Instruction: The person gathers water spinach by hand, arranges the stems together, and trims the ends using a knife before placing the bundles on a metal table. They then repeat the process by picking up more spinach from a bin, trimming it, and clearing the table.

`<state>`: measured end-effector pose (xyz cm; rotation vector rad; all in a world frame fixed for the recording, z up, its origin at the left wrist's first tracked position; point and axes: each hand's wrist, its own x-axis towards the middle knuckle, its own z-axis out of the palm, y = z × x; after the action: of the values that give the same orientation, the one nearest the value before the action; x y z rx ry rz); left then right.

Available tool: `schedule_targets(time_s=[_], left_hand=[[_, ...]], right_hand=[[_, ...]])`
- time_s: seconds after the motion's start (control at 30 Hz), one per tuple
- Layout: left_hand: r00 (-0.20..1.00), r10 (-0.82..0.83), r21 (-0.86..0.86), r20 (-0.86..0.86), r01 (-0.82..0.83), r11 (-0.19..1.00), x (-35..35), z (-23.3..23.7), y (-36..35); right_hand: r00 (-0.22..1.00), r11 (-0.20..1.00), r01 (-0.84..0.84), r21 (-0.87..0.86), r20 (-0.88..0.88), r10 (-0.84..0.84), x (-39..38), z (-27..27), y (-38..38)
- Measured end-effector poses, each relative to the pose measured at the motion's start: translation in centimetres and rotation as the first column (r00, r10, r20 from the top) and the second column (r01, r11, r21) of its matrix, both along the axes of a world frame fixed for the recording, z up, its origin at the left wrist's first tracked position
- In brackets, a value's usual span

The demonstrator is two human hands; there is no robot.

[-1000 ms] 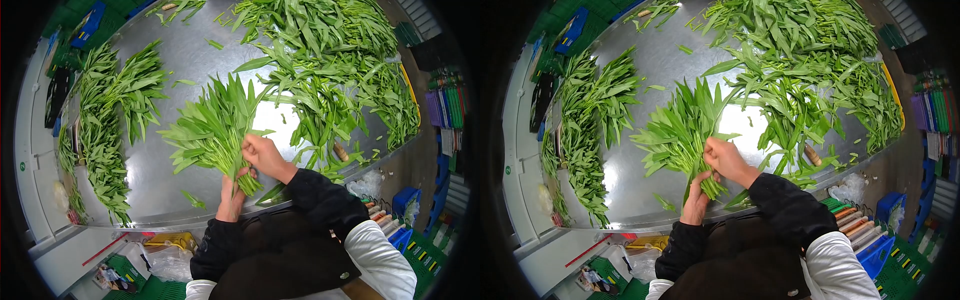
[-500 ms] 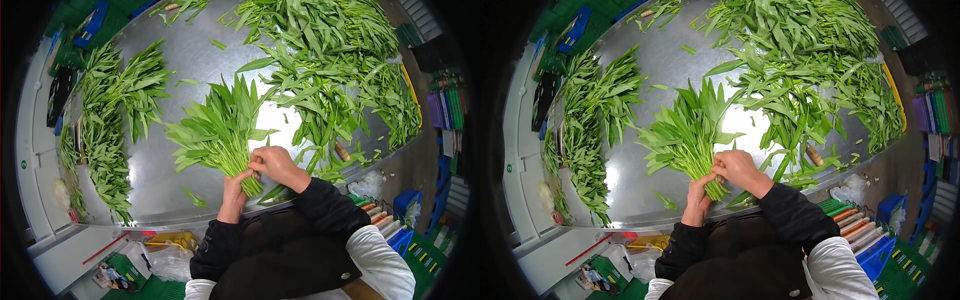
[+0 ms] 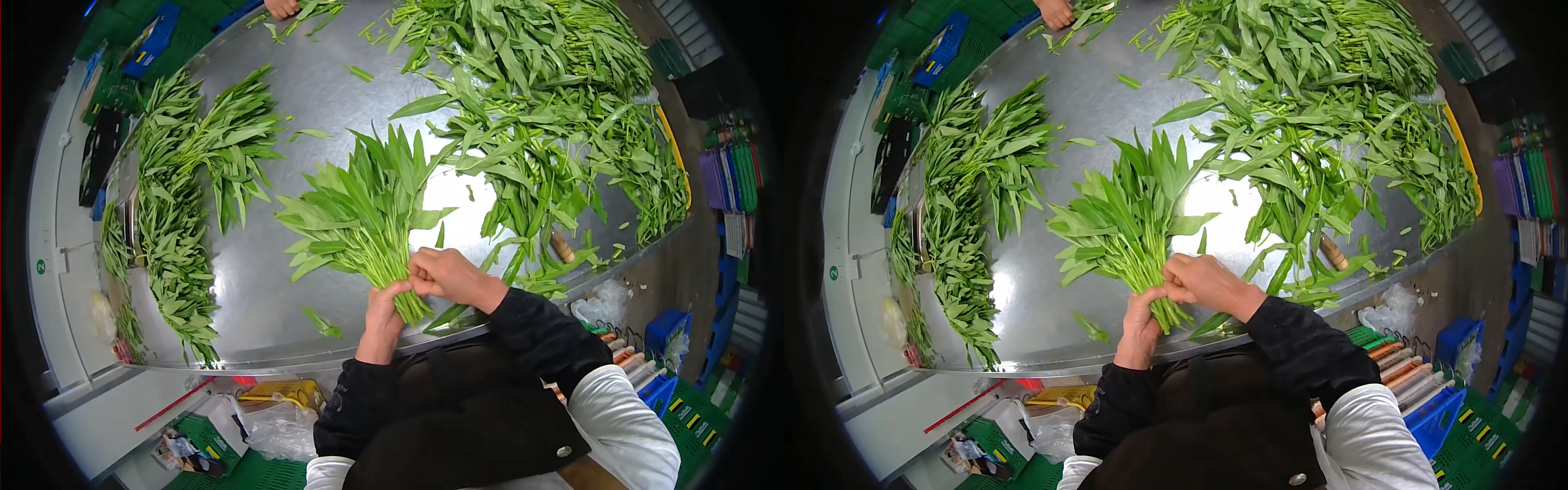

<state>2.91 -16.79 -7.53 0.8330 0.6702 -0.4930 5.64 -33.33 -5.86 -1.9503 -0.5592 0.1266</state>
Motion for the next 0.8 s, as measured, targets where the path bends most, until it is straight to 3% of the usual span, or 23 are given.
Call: schedule_targets(time_s=[0.13, 0.17, 0.2, 0.23, 0.3, 0.33, 0.37, 0.4, 0.5, 0.53, 0.57, 0.6, 0.7, 0.77, 0.8], left_hand=[[0.998, 0.059, 0.003, -0.016, -0.059, 0.998, 0.7, 0.7, 0.2], [0.999, -0.025, -0.054, 0.025, 0.026, 0.998, 0.7, 0.0, 0.7], [0.992, -0.103, -0.108, 0.072, 0.11, 0.988, 0.7, -0.4, 1.1], [0.993, -0.094, -0.104, 0.072, 0.102, 0.989, 0.4, -0.4, 1.2], [0.997, -0.073, -0.106, 0.034, 0.076, 0.991, 0.1, -0.3, 1.1], [0.997, -0.071, -0.103, 0.031, 0.074, 0.992, 0.0, -0.2, 1.2], [0.998, -0.057, -0.117, 0.003, 0.057, 0.991, -0.2, -0.2, 1.2], [0.999, -0.043, -0.133, -0.021, 0.039, 0.99, -0.1, -0.2, 1.2], [0.998, -0.047, -0.153, -0.034, 0.041, 0.987, -0.2, 0.0, 0.8], [0.998, -0.049, -0.153, -0.034, 0.043, 0.987, -0.2, 0.0, 0.9], [0.998, -0.062, -0.2, -0.027, 0.056, 0.978, -0.2, -0.2, 1.0], [0.997, -0.075, -0.247, -0.019, 0.068, 0.967, -0.2, -0.4, 1.1], [0.996, -0.085, -0.353, -0.031, 0.069, 0.933, -0.4, -0.8, 1.8], [0.995, -0.096, -0.351, 0.02, 0.097, 0.931, -0.5, -0.4, 2.4], [0.991, -0.109, -0.349, 0.073, 0.127, 0.928, -0.4, 0.0, 2.6]], right_hand=[[0.984, 0.979, 0.118, 0.168, -0.151, -0.093, -0.3, 0.9, 0.9], [0.878, 0.897, 0.224, 0.381, -0.479, -0.016, -0.3, 1.7, 0.7], [0.677, 0.766, 0.384, 0.516, -0.721, 0.147, 0.0, 2.7, 0.5], [0.679, 0.701, 0.424, 0.573, -0.714, 0.173, 0.4, 3.8, 0.3], [0.714, 0.729, 0.451, 0.515, -0.699, 0.052, 1.8, 5.8, -1.5], [0.758, 0.65, 0.511, 0.562, -0.652, -0.032, 2.5, 5.5, -2.5], [0.814, 0.367, 0.546, 0.753, -0.581, -0.019, 3.3, 4.8, -3.5], [0.776, -0.003, 0.63, 0.776, -0.63, 0.032, 4.3, 4.8, -4.0], [0.701, -0.018, 0.713, 0.701, -0.713, -0.011, 4.6, 3.1, -3.3], [0.579, 0.339, 0.77, 0.541, -0.816, -0.012, 3.8, 0.5, -3.0], [0.45, 0.645, 0.7, 0.305, -0.89, -0.068, 3.1, -1.7, -2.6], [0.366, 0.733, 0.636, 0.241, -0.93, -0.012, 2.5, -2.8, -2.3], [0.418, 0.79, 0.564, 0.239, -0.908, -0.024, 1.8, -5.0, -2.0], [0.561, 0.703, 0.66, 0.267, -0.797, -0.225, 2.4, -5.5, -2.2], [0.563, 0.702, 0.66, 0.268, -0.795, -0.226, 2.7, -5.9, -2.5]])
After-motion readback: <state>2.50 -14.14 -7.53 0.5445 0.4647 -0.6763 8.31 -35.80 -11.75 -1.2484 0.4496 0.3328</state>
